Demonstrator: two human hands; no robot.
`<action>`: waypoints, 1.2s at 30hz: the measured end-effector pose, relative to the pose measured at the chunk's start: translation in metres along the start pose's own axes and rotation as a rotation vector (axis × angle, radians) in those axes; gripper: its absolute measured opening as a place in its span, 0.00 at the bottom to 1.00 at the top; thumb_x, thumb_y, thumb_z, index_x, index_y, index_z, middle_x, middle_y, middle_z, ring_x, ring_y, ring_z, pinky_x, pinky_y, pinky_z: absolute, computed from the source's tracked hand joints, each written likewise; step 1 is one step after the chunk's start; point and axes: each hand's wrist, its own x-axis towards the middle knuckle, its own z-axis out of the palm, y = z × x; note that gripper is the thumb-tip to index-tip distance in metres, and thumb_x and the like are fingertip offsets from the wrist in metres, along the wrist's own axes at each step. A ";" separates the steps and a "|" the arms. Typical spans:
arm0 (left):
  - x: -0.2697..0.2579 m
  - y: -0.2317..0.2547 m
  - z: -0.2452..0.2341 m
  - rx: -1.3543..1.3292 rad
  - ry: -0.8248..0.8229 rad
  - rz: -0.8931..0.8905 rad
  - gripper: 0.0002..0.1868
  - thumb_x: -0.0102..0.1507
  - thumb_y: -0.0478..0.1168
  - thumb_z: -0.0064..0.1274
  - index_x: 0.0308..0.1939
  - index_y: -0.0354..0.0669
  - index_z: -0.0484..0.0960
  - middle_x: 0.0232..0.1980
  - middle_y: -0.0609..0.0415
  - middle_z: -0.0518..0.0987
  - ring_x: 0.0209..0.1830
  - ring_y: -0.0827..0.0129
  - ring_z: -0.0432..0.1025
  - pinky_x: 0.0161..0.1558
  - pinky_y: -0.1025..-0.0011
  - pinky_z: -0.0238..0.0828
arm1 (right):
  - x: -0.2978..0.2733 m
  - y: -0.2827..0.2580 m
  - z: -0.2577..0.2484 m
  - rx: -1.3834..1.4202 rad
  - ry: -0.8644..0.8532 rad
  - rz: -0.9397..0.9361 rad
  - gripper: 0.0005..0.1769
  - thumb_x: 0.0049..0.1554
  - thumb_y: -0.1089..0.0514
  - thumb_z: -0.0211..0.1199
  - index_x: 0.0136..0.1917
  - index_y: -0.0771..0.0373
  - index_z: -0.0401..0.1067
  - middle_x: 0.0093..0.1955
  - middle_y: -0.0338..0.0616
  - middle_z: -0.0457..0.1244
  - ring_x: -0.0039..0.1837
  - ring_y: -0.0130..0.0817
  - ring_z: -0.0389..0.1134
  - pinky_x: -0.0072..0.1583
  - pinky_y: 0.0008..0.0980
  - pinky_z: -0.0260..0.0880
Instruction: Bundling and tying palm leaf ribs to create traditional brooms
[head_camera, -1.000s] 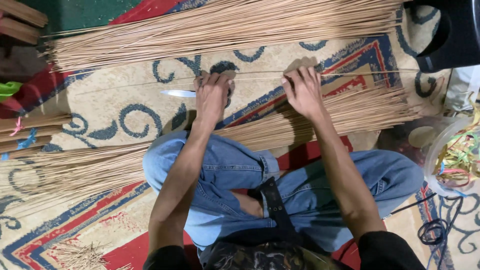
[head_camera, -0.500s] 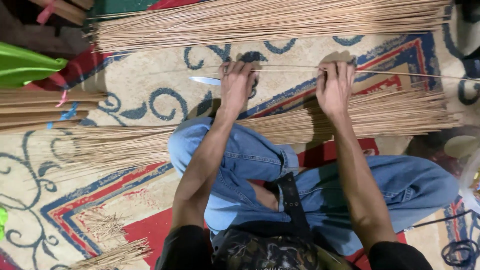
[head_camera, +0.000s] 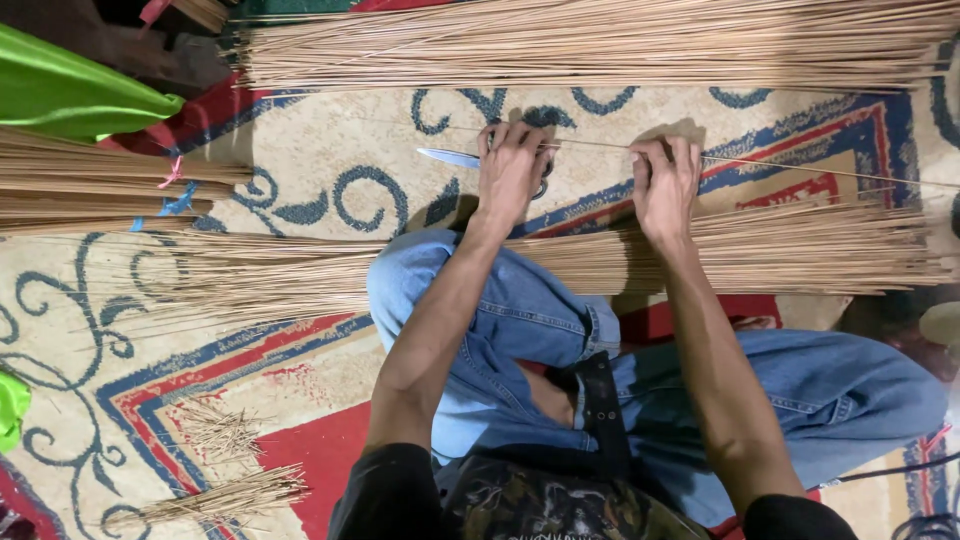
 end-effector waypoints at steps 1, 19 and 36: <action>0.001 0.005 -0.007 0.002 -0.001 -0.012 0.11 0.61 0.48 0.62 0.42 0.53 0.80 0.41 0.59 0.78 0.51 0.64 0.71 0.67 0.52 0.54 | -0.001 0.001 0.001 -0.003 0.008 0.008 0.05 0.64 0.62 0.65 0.53 0.55 0.75 0.53 0.43 0.59 0.57 0.50 0.62 0.61 0.50 0.64; -0.028 0.028 -0.052 0.046 -0.022 -0.142 0.25 0.58 0.45 0.67 0.58 0.49 0.78 0.60 0.51 0.70 0.69 0.52 0.61 0.74 0.37 0.47 | -0.021 -0.045 0.008 0.054 -0.021 0.026 0.11 0.58 0.66 0.65 0.55 0.59 0.74 0.56 0.44 0.59 0.60 0.47 0.62 0.62 0.46 0.64; -0.070 0.024 -0.116 -0.030 -0.100 -0.271 0.23 0.64 0.52 0.55 0.57 0.43 0.80 0.55 0.42 0.77 0.63 0.44 0.69 0.72 0.41 0.54 | -0.029 -0.069 0.024 -0.017 -0.231 -0.150 0.16 0.50 0.55 0.77 0.53 0.53 0.81 0.57 0.37 0.67 0.60 0.44 0.68 0.64 0.42 0.68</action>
